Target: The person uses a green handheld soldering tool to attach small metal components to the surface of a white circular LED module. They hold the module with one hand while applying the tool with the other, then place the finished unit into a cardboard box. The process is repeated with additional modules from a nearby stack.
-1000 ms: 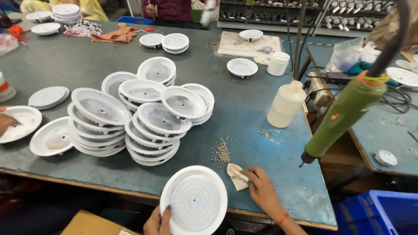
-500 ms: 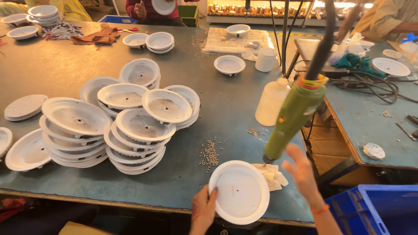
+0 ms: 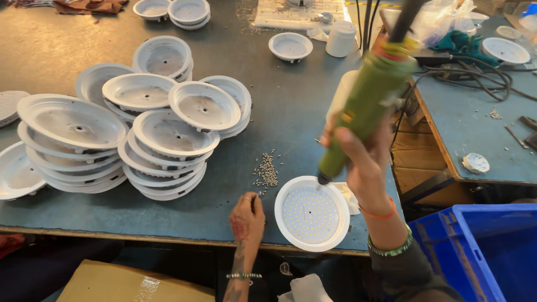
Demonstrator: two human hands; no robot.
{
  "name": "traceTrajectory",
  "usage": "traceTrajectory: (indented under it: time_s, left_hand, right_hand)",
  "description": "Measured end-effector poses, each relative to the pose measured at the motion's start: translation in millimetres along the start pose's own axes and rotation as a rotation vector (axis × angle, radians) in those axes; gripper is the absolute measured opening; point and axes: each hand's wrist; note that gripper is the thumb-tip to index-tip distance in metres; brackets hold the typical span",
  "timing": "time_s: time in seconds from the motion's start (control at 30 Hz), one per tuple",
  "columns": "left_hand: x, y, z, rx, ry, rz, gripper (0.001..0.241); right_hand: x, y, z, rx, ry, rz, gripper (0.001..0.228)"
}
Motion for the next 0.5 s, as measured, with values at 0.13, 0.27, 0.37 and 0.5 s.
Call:
traceTrajectory:
  time_s: [0.13,0.27,0.37,0.5]
  left_hand:
    - [-21,8,3,0.051,-0.040,-0.010,0.016]
    - [-23,8,-2,-0.042,-0.042,0.083,0.016]
    - [-20,7,-3,-0.062,-0.083,0.051,0.013]
    - [-20,3,-1,-0.087,-0.103,0.040,0.007]
  right_hand:
    - [26,14,1,0.098,0.145,-0.064,0.054]
    - [49,33,2,0.063,0.085,-0.049,0.057]
    - [61,42,3,0.063,0.033,-0.050,0.062]
    - [70,43,4,0.050,-0.022,-0.027,0.062]
Point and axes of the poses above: each hand's wrist, its own x-axis away from the middle knuckle, its own y-axis out of the back of the hand, z = x × y, and after that the axes turned 9 degrees about -x, right-handed
